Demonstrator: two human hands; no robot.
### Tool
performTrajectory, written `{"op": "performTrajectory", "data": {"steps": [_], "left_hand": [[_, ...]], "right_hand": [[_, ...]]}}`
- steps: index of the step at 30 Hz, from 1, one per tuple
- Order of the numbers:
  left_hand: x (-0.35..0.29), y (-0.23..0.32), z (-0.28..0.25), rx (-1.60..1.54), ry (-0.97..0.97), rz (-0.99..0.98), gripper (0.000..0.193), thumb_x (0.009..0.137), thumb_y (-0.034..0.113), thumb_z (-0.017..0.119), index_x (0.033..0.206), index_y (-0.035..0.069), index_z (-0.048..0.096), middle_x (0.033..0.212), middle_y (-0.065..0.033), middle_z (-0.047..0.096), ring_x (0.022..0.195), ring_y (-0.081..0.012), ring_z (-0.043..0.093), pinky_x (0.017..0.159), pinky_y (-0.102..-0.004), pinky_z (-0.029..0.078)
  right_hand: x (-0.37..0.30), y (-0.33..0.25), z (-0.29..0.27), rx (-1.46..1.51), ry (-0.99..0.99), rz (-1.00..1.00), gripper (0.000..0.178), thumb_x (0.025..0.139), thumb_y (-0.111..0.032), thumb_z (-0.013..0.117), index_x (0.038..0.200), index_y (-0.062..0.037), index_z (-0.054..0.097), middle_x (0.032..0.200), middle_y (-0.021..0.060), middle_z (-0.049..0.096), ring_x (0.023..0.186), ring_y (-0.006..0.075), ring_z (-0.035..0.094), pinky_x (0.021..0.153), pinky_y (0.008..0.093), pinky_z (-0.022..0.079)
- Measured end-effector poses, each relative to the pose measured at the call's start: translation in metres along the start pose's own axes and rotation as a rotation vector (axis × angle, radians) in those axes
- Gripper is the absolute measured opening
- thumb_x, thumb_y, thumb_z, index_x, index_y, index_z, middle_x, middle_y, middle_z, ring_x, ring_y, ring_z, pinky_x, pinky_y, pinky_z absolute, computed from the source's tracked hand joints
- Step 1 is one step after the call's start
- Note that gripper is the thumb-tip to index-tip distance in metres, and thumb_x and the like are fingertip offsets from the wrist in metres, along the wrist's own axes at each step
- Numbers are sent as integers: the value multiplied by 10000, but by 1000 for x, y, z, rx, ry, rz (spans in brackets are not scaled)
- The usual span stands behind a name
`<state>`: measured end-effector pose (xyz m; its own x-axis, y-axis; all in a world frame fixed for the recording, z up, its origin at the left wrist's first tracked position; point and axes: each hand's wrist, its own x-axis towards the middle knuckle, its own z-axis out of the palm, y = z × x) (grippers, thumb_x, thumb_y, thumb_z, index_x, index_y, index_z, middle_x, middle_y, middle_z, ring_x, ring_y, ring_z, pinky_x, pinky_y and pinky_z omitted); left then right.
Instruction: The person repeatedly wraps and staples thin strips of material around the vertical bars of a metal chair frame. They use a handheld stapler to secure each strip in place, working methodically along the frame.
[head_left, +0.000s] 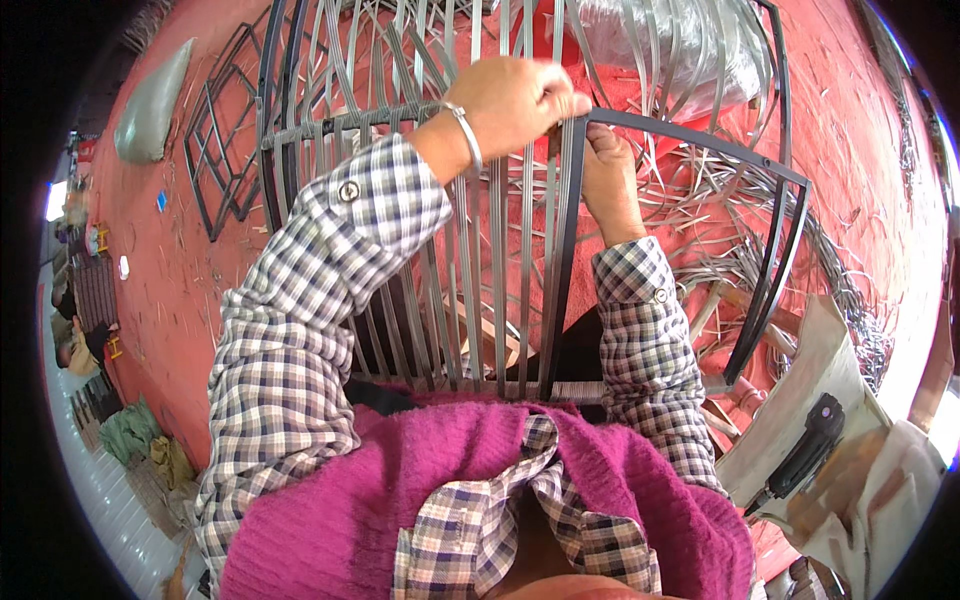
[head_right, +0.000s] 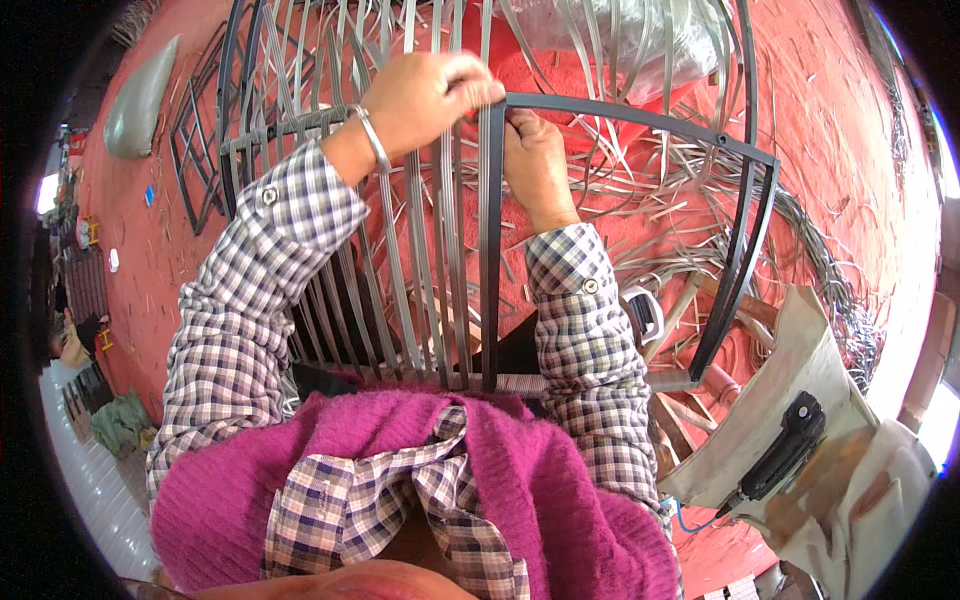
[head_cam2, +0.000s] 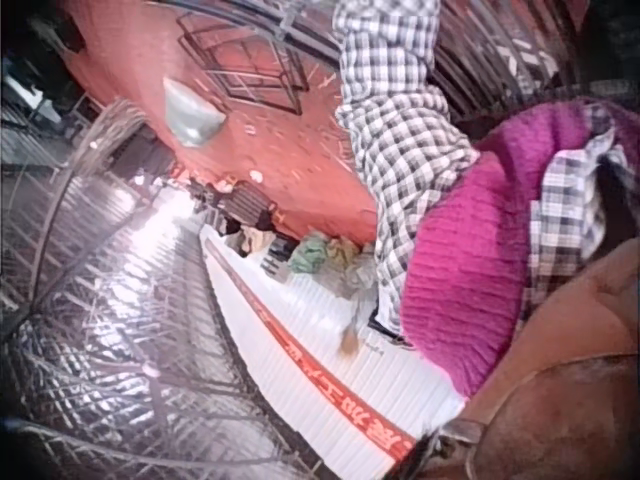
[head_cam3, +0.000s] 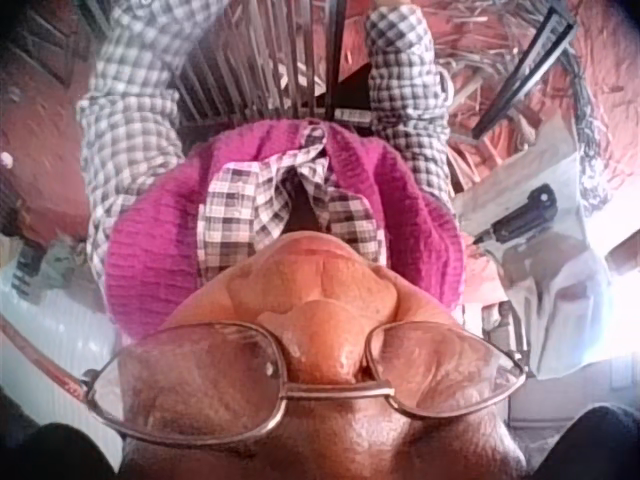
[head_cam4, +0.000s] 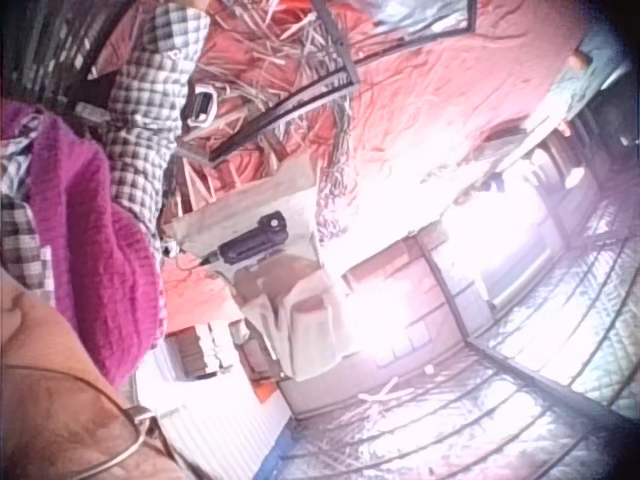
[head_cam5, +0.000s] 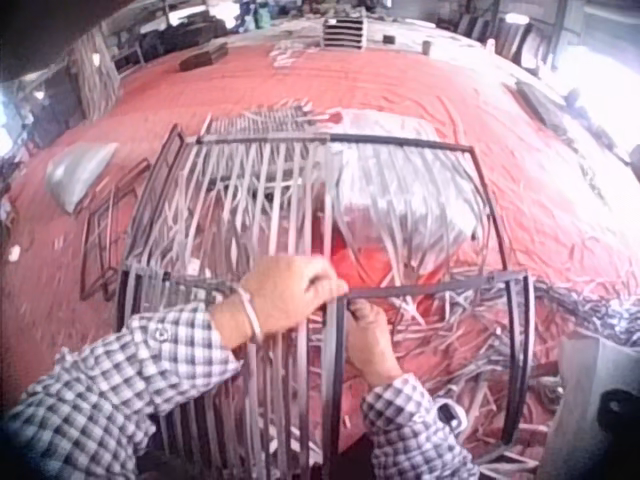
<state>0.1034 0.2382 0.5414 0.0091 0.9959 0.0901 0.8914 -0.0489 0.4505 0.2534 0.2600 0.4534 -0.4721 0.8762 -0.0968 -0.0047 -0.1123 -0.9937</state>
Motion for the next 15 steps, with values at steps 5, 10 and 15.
{"op": "performTrajectory", "data": {"steps": [5,10,15], "left_hand": [[12,-7,-5,-12,-276,-15,479,898,473,508,796,29,657,610,-115,580,553,-230,540,560,-357,436],[21,-16,-5,-242,-419,65,466,930,423,474,868,-8,639,714,-123,616,648,-231,565,637,-354,452],[20,-13,-7,-188,-451,28,459,932,419,472,885,-6,640,717,-119,617,657,-225,565,648,-353,451]], "right_hand": [[-5,-9,-9,-19,-164,43,189,895,-146,532,915,-11,663,676,-11,607,569,48,495,522,233,401],[-5,-14,-16,100,-343,195,200,910,-154,513,959,-48,675,719,-56,601,603,18,460,557,182,365],[-10,-10,-14,85,-280,170,196,936,-228,517,987,-65,614,798,-63,564,655,13,477,560,174,381]]}}
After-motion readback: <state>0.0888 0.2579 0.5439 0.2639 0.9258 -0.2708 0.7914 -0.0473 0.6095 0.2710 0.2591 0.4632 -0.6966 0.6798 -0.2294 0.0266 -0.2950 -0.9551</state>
